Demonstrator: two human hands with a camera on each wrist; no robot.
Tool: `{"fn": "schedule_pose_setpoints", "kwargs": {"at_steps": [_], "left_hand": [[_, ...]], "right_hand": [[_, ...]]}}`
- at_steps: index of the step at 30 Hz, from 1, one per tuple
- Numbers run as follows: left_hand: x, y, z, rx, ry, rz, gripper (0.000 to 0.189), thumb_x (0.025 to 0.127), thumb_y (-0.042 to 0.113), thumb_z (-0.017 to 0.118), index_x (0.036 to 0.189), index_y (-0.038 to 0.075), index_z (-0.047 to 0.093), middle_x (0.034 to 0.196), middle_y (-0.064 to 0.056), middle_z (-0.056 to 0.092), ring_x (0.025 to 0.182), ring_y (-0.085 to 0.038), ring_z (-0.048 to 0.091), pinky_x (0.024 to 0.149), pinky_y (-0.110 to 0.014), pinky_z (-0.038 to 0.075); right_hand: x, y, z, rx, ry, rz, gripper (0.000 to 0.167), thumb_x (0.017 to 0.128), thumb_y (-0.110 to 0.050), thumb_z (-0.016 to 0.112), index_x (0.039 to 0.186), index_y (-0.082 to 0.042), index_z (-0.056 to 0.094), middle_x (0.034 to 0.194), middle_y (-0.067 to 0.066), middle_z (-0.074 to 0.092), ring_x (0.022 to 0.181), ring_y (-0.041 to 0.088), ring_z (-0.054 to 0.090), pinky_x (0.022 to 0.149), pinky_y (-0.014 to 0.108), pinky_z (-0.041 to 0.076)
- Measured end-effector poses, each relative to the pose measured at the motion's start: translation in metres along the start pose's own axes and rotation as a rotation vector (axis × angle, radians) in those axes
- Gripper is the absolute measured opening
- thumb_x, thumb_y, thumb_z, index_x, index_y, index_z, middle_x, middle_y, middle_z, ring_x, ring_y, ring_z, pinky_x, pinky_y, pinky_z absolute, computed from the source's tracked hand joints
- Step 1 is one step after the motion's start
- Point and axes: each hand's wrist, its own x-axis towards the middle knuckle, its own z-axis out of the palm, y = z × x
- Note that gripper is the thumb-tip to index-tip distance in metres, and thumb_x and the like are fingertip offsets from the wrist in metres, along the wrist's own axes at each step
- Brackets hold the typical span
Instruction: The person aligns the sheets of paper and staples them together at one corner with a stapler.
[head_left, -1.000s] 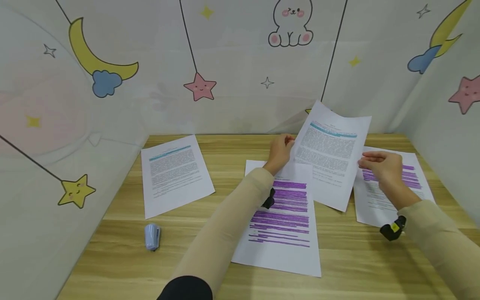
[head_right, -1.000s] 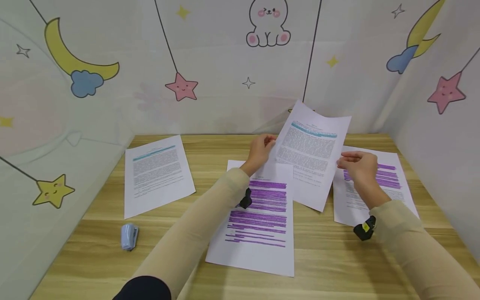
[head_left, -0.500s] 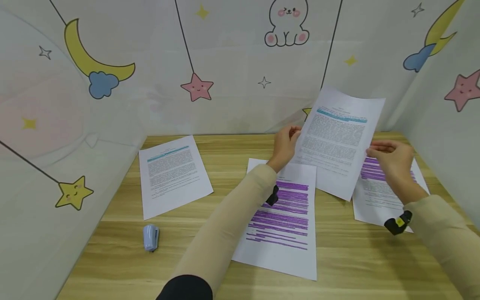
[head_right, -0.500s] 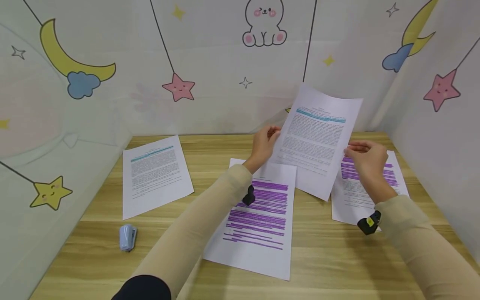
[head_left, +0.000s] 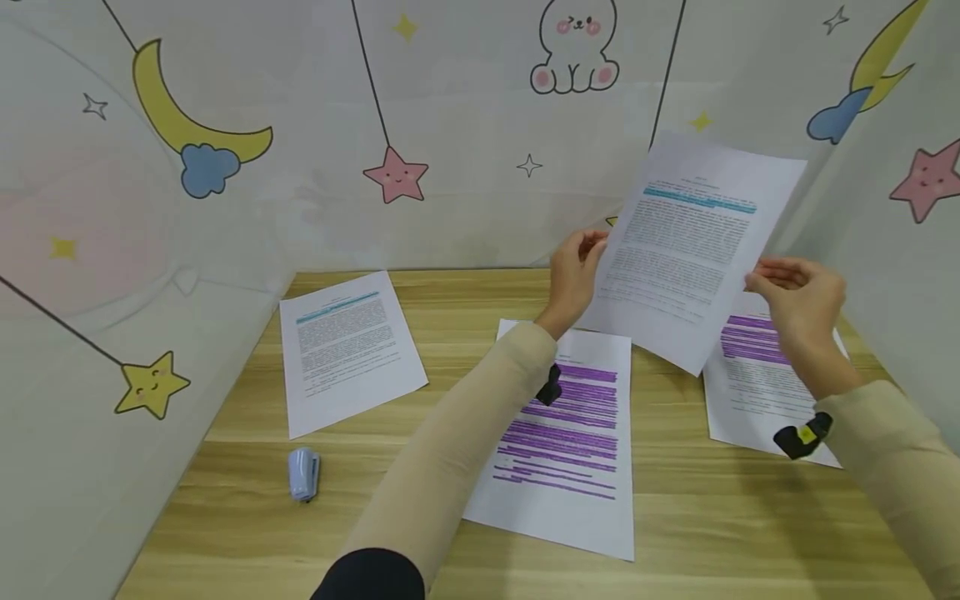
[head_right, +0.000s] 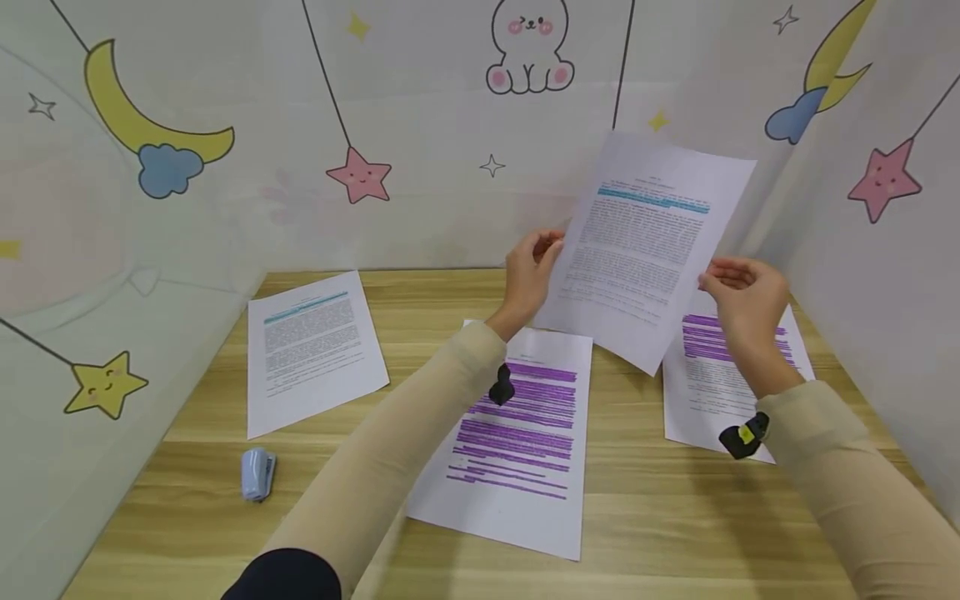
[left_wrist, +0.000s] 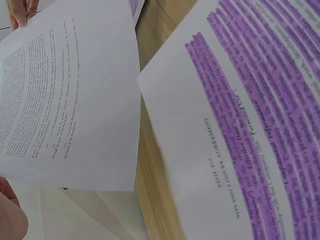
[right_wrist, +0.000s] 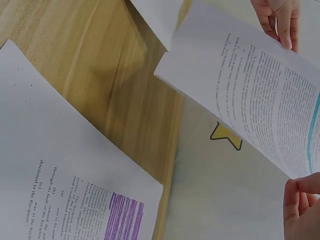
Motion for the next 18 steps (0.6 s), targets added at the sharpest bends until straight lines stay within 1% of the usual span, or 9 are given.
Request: {"fn": "schedule_pose_setpoints", "kwargs": {"at_steps": [4,7,10,13,18], "left_hand": [[0.002,0.007,-0.003,-0.026,0.017,0.027,0.017,0.098,0.004,0.061,0.111,-0.005,0.066,0.103,-0.016,0.069,0.089,-0.019,0.063,0.076,-0.014,0.050],[0.002,0.011,-0.005,-0.034,0.014,0.033,0.017,0.099,0.005,0.060,0.111,-0.005,0.066,0.102,-0.016,0.069,0.087,-0.018,0.062,0.074,-0.014,0.049],[0.002,0.013,-0.009,-0.036,0.003,0.034,0.017,0.099,0.005,0.060,0.112,-0.005,0.066,0.101,-0.016,0.069,0.085,-0.016,0.061,0.073,-0.014,0.050],[0.001,0.016,-0.014,-0.047,-0.012,0.032,0.018,0.098,0.004,0.061,0.112,-0.005,0.066,0.103,-0.016,0.069,0.087,-0.015,0.062,0.076,-0.015,0.051],[-0.002,0.016,-0.026,-0.049,-0.047,0.004,0.017,0.098,0.004,0.061,0.113,-0.004,0.066,0.104,-0.015,0.069,0.089,-0.015,0.064,0.078,-0.016,0.052]], "right_hand": [[-0.001,-0.006,0.000,0.023,0.019,-0.037,0.034,0.088,-0.005,0.075,0.120,0.001,0.066,0.086,-0.015,0.065,0.081,0.001,0.062,0.076,0.008,0.051],[-0.002,-0.010,0.001,0.007,0.020,-0.042,0.036,0.088,-0.008,0.075,0.122,0.000,0.066,0.088,-0.015,0.065,0.082,0.001,0.062,0.077,0.008,0.050],[-0.004,-0.013,0.002,0.016,0.016,-0.049,0.035,0.088,-0.007,0.075,0.121,0.000,0.067,0.088,-0.015,0.066,0.082,0.001,0.062,0.077,0.008,0.050],[-0.005,-0.014,0.001,0.090,-0.007,-0.032,0.030,0.086,-0.003,0.076,0.116,-0.004,0.070,0.085,-0.014,0.067,0.080,0.001,0.064,0.076,0.009,0.051],[-0.010,-0.015,0.000,0.266,-0.074,0.039,0.023,0.083,0.002,0.078,0.103,-0.008,0.074,0.080,-0.009,0.070,0.072,0.003,0.068,0.071,0.011,0.053]]}}
